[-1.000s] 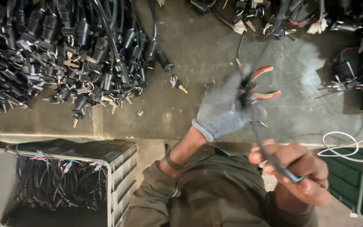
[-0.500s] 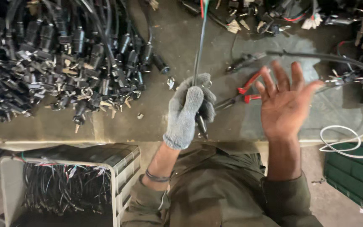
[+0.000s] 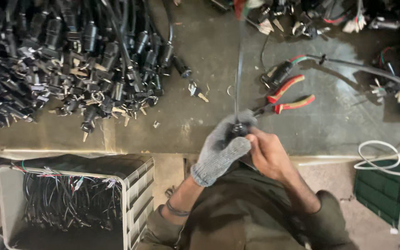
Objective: The person strips the outer insulation from multiple black cables using red-handled pliers. They repeatedly cut and pull the sheath to expose inner red and green wires, then place the processed cables into a pile on the table.
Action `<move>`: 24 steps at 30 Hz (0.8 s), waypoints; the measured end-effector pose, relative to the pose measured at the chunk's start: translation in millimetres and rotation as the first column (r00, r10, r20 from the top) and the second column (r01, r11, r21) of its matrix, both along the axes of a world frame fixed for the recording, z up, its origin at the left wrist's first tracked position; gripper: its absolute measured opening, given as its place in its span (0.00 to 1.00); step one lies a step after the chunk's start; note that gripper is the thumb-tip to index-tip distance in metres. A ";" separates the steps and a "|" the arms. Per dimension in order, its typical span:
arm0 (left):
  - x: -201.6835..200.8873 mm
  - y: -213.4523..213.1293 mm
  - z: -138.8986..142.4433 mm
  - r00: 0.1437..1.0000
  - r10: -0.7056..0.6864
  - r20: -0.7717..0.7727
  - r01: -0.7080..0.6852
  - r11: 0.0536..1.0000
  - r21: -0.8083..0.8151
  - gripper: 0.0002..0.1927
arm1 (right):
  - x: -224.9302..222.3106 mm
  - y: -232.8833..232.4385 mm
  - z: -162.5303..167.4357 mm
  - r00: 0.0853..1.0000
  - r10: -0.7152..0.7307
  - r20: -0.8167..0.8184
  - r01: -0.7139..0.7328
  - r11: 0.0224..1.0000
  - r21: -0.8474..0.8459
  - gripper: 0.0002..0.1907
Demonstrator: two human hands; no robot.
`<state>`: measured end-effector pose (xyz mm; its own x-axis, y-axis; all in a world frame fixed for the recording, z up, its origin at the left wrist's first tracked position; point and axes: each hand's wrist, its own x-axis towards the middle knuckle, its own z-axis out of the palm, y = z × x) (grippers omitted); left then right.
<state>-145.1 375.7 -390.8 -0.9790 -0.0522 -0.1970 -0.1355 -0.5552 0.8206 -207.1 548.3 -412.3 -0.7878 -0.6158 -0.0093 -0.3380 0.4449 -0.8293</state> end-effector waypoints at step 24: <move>24.5 -3.2 34.4 0.988 -0.089 -0.124 -0.002 0.806 -0.592 0.44 | -18.0 38.5 3.3 0.884 -0.046 0.465 0.019 0.998 0.063 0.15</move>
